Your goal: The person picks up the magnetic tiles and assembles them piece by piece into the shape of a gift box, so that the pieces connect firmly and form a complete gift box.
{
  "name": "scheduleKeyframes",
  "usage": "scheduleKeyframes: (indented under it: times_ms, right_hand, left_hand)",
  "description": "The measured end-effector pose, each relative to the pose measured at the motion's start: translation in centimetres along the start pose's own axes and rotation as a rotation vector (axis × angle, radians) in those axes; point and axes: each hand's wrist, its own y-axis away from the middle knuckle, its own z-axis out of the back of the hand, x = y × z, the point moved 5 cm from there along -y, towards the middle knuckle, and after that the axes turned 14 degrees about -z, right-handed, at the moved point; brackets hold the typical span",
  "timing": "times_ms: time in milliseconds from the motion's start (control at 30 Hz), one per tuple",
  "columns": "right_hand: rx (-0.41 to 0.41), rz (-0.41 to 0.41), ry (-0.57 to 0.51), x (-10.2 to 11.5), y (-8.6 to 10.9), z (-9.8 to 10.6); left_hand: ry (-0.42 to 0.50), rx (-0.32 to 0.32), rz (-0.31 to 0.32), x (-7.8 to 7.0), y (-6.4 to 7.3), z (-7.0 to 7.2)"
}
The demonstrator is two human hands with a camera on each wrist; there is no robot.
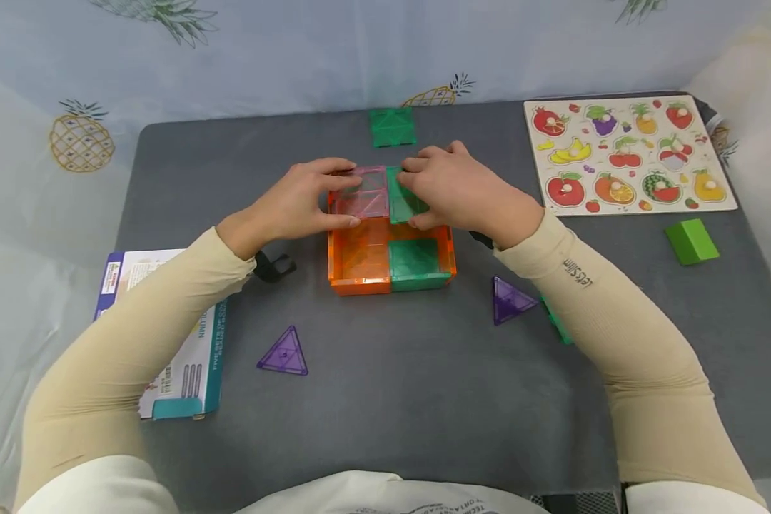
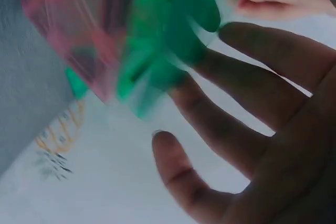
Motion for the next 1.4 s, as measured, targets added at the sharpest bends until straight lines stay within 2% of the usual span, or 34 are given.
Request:
scheduleKeyframes:
  times_ms: [100, 267, 433, 567, 633, 700, 800, 900, 967, 1067, 1200, 1400]
  right_hand:
    - [0.006, -0.014, -0.006, -0.2, -0.4, -0.5]
    - [-0.015, -0.032, -0.087, -1.0, -0.2, -0.8]
    - [-0.036, -0.055, -0.285, -2.5, -0.6, -0.1]
    - [-0.083, -0.097, -0.466, -5.7, -3.1, 0.3]
    - [-0.041, -0.122, -0.5, -7.5, -4.9, -0.4]
    - [0.051, -0.128, -0.472, -8.7, -6.7, -1.6]
    - [0.211, -0.085, -0.371, -9.3, -8.7, -3.6]
    - [0.342, -0.078, -0.262, -9.1, -9.3, -5.2]
    - [0.383, -0.114, -0.208, -8.9, -9.0, -5.8]
    - [0.371, -0.17, -0.144, -9.0, -7.6, -6.4]
    - [0.343, -0.23, -0.094, -9.1, -4.5, -7.0]
    - [0.397, -0.277, -0.05, -7.8, 0.0, -7.0]
  left_hand:
    - [0.003, 0.004, 0.003, -0.1, -0.2, -0.2]
    - [0.012, -0.007, -0.003, -0.1, -0.3, -0.3]
    - [0.013, -0.012, -0.008, 0.0, -0.4, -0.3]
    - [0.018, -0.021, -0.013, 0.0, -0.6, -0.5]
    - [0.025, -0.023, -0.016, -0.1, -0.8, -0.8]
    - [0.032, -0.016, -0.02, -0.1, -1.0, -1.2]
    - [0.035, -0.002, -0.023, -0.2, -1.2, -1.6]
    - [0.028, 0.021, -0.024, -0.5, -1.5, -1.6]
    - [0.016, 0.042, -0.023, -0.8, -1.7, -1.5]
    - [0.014, 0.07, -0.021, -1.2, -2.0, -1.2]
    - [0.007, 0.113, 0.004, -1.3, -2.2, -1.0]
    - [-0.051, 0.16, 0.022, -1.4, -2.7, -1.1]
